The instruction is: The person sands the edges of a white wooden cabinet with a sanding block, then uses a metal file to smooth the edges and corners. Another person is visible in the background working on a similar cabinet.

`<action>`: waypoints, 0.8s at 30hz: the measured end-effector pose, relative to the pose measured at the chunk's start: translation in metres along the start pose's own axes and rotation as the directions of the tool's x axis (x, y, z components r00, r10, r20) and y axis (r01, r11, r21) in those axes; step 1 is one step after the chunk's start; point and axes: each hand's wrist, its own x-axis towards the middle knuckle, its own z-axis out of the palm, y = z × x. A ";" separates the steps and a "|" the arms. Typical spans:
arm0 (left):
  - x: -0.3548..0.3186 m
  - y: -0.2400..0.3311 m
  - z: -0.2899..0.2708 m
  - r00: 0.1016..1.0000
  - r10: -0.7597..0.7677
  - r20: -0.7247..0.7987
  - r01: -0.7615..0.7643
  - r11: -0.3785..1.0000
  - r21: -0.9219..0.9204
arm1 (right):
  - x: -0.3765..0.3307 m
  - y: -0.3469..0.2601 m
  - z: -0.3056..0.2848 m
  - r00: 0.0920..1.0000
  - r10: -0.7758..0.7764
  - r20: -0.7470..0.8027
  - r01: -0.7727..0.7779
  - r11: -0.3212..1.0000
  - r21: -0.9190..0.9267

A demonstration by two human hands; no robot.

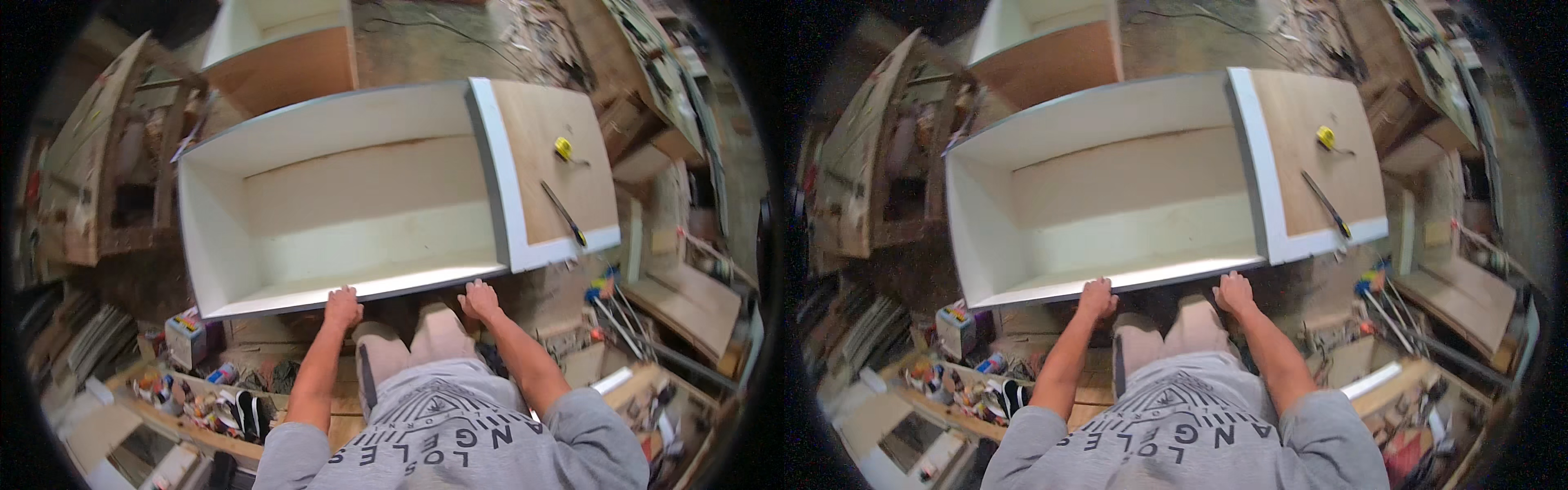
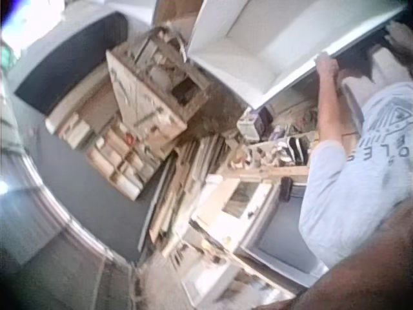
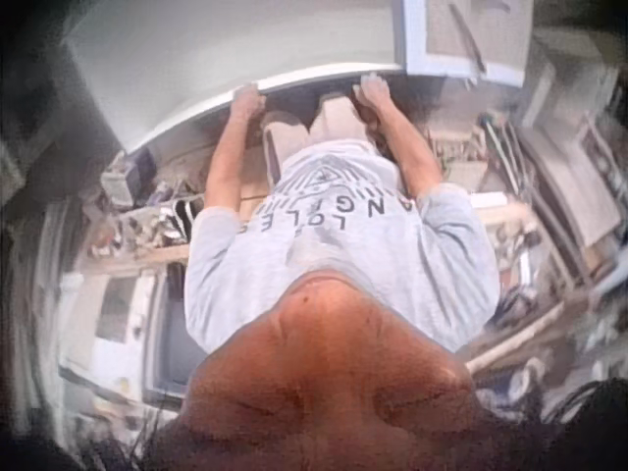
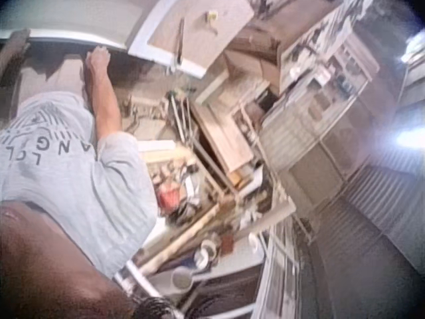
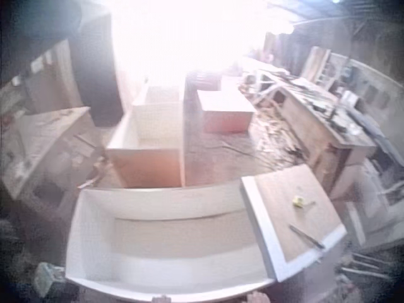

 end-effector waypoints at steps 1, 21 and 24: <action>-0.006 -0.003 -0.003 1.000 0.015 0.013 -0.015 0.999 -0.051 | -0.018 0.003 0.006 0.990 0.135 0.037 -0.139 0.974 0.178; 0.000 -0.060 -0.014 0.974 0.163 0.157 -0.145 0.982 -0.118 | -0.206 -0.089 0.125 0.734 0.606 0.307 -0.624 0.424 0.656; -0.003 -0.064 -0.014 0.967 0.170 0.188 -0.150 0.982 -0.118 | -0.216 -0.091 0.144 0.712 0.620 0.329 -0.644 0.390 0.659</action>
